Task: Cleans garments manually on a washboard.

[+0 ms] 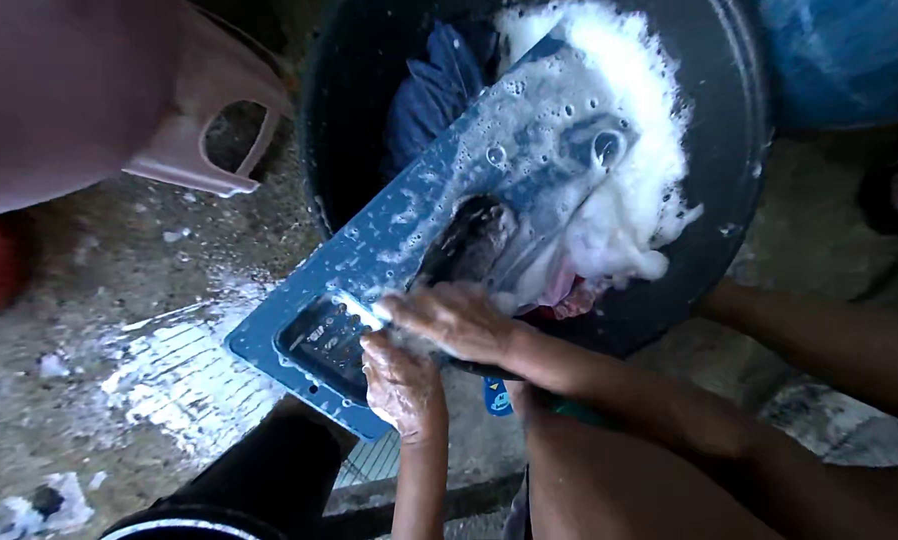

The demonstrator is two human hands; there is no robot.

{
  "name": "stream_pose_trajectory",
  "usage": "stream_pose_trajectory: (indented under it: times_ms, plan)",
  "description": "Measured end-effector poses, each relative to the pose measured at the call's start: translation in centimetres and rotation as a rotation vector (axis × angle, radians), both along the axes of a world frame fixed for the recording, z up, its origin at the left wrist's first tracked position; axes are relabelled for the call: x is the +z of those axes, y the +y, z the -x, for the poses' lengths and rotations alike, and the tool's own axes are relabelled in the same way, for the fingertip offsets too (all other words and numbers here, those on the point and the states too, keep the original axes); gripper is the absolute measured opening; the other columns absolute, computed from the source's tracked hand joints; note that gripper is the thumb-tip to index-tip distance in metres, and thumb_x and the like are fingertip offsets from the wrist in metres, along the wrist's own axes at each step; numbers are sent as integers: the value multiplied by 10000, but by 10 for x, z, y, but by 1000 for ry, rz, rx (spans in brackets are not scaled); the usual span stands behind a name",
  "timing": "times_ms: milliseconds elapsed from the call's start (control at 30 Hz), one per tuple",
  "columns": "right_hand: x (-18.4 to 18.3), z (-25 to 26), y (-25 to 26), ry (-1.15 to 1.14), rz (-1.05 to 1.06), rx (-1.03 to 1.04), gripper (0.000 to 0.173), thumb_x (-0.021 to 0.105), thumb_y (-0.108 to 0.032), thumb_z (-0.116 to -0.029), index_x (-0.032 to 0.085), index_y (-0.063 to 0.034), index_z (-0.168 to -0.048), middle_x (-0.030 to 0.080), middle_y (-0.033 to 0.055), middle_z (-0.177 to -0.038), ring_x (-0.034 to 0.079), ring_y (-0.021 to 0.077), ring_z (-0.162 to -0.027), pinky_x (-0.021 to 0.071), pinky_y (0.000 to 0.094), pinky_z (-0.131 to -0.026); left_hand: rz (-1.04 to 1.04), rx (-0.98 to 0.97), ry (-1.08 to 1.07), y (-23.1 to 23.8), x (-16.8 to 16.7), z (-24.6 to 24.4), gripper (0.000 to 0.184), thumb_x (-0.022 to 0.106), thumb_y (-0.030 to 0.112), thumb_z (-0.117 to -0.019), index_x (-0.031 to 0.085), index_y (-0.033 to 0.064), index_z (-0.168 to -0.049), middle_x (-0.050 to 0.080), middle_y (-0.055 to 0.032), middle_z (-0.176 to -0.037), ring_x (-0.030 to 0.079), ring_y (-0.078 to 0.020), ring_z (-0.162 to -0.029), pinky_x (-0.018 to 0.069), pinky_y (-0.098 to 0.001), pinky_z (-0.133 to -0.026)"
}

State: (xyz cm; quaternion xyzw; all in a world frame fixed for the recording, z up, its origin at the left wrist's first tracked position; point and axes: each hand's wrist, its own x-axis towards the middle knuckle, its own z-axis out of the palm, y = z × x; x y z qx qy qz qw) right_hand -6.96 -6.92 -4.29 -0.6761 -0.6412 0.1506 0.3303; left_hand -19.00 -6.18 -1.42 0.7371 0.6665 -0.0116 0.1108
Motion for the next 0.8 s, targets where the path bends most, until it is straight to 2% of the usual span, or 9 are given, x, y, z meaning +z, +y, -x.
stream_pose_trajectory:
  times_ms: [67, 200, 267, 367, 467, 533, 600, 700, 800]
  plan:
    - [-19, -46, 5, -92, 35, -80, 354, 695, -129, -939, 720, -119, -1292, 748, 137, -1168, 740, 299, -1007, 608, 442, -849, 32, 2, 16, 1, 2, 0, 465, 573, 12, -932, 510, -142, -1366, 647, -367, -1188, 685, -522, -1019, 543, -620, -795]
    - [-18, -146, 28, -180, 457, -574, 402, 519, -223, -1049, 589, -115, -1429, 705, 225, -1193, 718, 450, -928, 555, 614, -751, 45, 49, 31, 5, 4, -6, 497, 614, -12, -884, 523, -120, -1361, 650, -350, -1190, 688, -493, -1037, 546, -603, -812]
    - [3, -108, 25, -128, 347, -540, 417, 591, -218, -1011, 607, -80, -1404, 711, 213, -1169, 724, 393, -928, 581, 554, -749, 29, 40, 6, 4, 1, -7, 519, 637, -13, -859, 522, -129, -1352, 649, -358, -1178, 686, -504, -1025, 544, -611, -803]
    - [6, 2, -2, -20, 21, -116, 345, 702, -145, -928, 706, -98, -1269, 733, 147, -1037, 723, 282, -922, 603, 423, -772, -29, -24, -20, 2, -3, 2, 478, 633, 50, -893, 538, -156, -1314, 670, -351, -1122, 700, -496, -979, 554, -595, -777]
    - [-20, -34, -4, -89, -19, -82, 320, 679, -125, -949, 736, -129, -1264, 752, 121, -1156, 738, 271, -1017, 604, 406, -871, -28, -40, -9, 3, -3, 2, 448, 592, -6, -892, 539, -159, -1310, 674, -353, -1100, 702, -500, -961, 553, -591, -755]
    - [-32, -98, 4, -219, 145, -335, 333, 626, -156, -986, 707, -104, -1304, 751, 157, -1142, 753, 328, -923, 613, 474, -739, 8, -6, 11, 3, -1, -2, 489, 618, -13, -870, 529, -145, -1332, 659, -362, -1135, 692, -504, -993, 547, -596, -780]
    - [-21, -136, 20, -211, 342, -527, 362, 552, -202, -1028, 646, -89, -1359, 719, 222, -1140, 724, 429, -913, 564, 585, -721, -9, 19, 8, 5, -1, -7, 507, 647, -4, -854, 535, -136, -1330, 655, -362, -1143, 691, -505, -999, 550, -599, -775]
    - [10, -63, 14, -93, 160, -389, 381, 657, -189, -955, 671, -38, -1304, 732, 196, -1109, 733, 343, -926, 604, 496, -744, -42, 3, -14, 4, -4, -7, 506, 649, 14, -857, 535, -156, -1320, 662, -362, -1125, 694, -507, -986, 553, -599, -767]
    - [-1, 6, -21, -5, -20, -42, 302, 713, -145, -910, 739, -133, -1211, 744, 119, -996, 731, 272, -872, 603, 414, -726, -35, -24, -50, 3, -3, -2, 466, 611, 59, -925, 528, -177, -1319, 658, -373, -1123, 691, -508, -992, 548, -597, -796]
